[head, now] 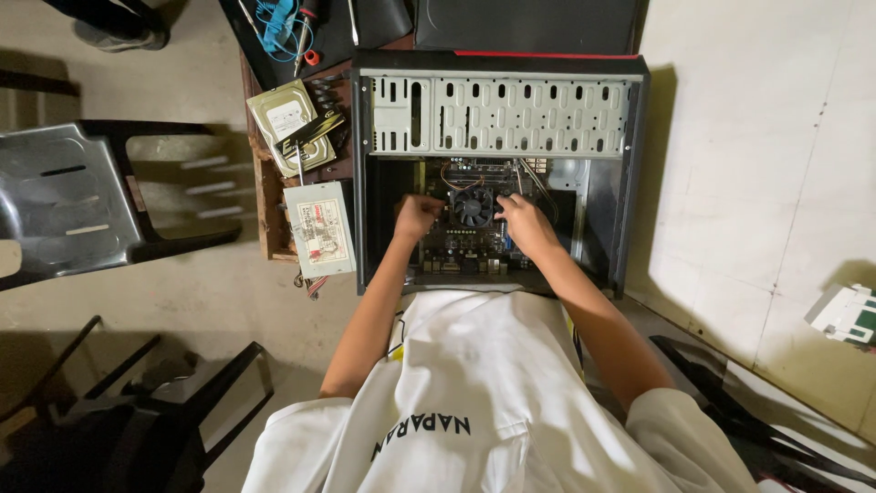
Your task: The person manipulates internal components including a CPU fan, memory modules, and a power supply unit inside a desktop computer case using a screwdriver.
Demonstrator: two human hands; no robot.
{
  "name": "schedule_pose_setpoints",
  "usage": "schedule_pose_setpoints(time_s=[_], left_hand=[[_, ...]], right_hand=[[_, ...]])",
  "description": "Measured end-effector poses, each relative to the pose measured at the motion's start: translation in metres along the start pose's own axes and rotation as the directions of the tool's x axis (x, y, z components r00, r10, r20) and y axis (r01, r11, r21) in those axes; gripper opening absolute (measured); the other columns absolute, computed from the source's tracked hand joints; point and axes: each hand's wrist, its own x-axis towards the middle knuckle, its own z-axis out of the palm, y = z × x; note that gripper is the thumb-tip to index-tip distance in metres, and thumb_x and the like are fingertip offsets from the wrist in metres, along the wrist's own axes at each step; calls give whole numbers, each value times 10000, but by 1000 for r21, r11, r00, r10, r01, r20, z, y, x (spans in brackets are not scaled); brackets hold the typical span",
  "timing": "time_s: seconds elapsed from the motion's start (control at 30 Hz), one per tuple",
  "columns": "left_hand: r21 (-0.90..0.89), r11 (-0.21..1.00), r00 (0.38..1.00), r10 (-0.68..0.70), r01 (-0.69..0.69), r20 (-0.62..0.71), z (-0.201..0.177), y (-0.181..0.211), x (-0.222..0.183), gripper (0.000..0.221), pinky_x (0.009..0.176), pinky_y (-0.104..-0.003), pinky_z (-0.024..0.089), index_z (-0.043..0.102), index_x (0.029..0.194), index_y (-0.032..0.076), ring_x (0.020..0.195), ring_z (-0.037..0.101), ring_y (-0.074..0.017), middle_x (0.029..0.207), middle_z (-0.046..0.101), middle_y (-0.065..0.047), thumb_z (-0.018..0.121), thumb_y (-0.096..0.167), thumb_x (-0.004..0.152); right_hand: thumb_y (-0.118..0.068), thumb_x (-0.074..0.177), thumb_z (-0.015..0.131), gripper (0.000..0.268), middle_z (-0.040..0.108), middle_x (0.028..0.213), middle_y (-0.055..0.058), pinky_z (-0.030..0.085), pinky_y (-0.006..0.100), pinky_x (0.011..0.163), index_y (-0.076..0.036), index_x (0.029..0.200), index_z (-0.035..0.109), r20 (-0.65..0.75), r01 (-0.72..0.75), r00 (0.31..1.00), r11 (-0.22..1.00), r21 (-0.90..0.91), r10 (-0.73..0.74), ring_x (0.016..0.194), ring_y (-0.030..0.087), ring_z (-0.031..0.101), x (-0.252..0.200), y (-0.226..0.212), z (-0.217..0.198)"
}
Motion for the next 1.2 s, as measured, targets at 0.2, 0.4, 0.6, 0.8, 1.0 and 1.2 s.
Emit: schedule_pose_setpoints(time_s=[0.2, 0.4, 0.6, 0.8, 1.0, 1.2], left_hand=[[7, 1000, 1000, 16, -16, -10, 0, 5, -2, 198, 849, -423, 600, 832, 997, 159, 900, 758, -328, 909, 801, -84, 718, 62, 867], [34, 999, 999, 41, -40, -35, 8, -11, 8, 191, 812, -442, 608, 830, 981, 154, 891, 754, -340, 897, 796, -96, 728, 79, 837], [71, 997, 999, 29, -26, -43, 9, -10, 9, 186, 748, -429, 615, 832, 959, 196, 863, 753, -327, 881, 793, -74, 729, 107, 832], [-57, 998, 1000, 21, -21, 9, -1, 1, 1, 223, 774, -401, 600, 815, 1037, 96, 830, 753, -328, 905, 786, -161, 671, 44, 875], [34, 999, 1000, -6, 7, -12, 5, -4, 9, 196, 770, -408, 600, 825, 993, 142, 881, 758, -306, 906, 795, -109, 707, 80, 849], [-26, 999, 1000, -27, 27, 5, 4, -3, 5, 208, 855, -462, 585, 820, 1007, 120, 966, 738, -373, 965, 789, -150, 685, 68, 857]], right_hand=[[96, 878, 595, 338, 689, 876, 158, 607, 402, 711, 55, 1185, 728, -25, -17, 999, 984, 180, 22, 816, 377, 728, 9, -11, -14], [66, 851, 631, 252, 705, 826, 105, 602, 384, 750, -9, 1048, 770, 14, -25, 1000, 997, 80, 24, 819, 336, 737, 15, 14, 7], [6, 784, 666, 104, 724, 755, 173, 597, 453, 765, -14, 844, 750, 151, -143, 980, 985, 97, 127, 836, 394, 732, 33, 48, 37], [-31, 798, 668, 93, 712, 692, 225, 571, 497, 680, -2, 720, 709, 281, -177, 947, 982, 60, 154, 789, 448, 725, 51, 29, 0], [-4, 763, 678, 62, 760, 766, 190, 596, 454, 716, 7, 770, 739, 385, -274, 897, 957, 99, 217, 842, 382, 753, 65, 32, -9], [-150, 813, 797, 12, 761, 732, 112, 606, 427, 747, -143, 813, 806, 222, -300, 936, 949, 96, 274, 841, 334, 756, 60, 38, 7]])
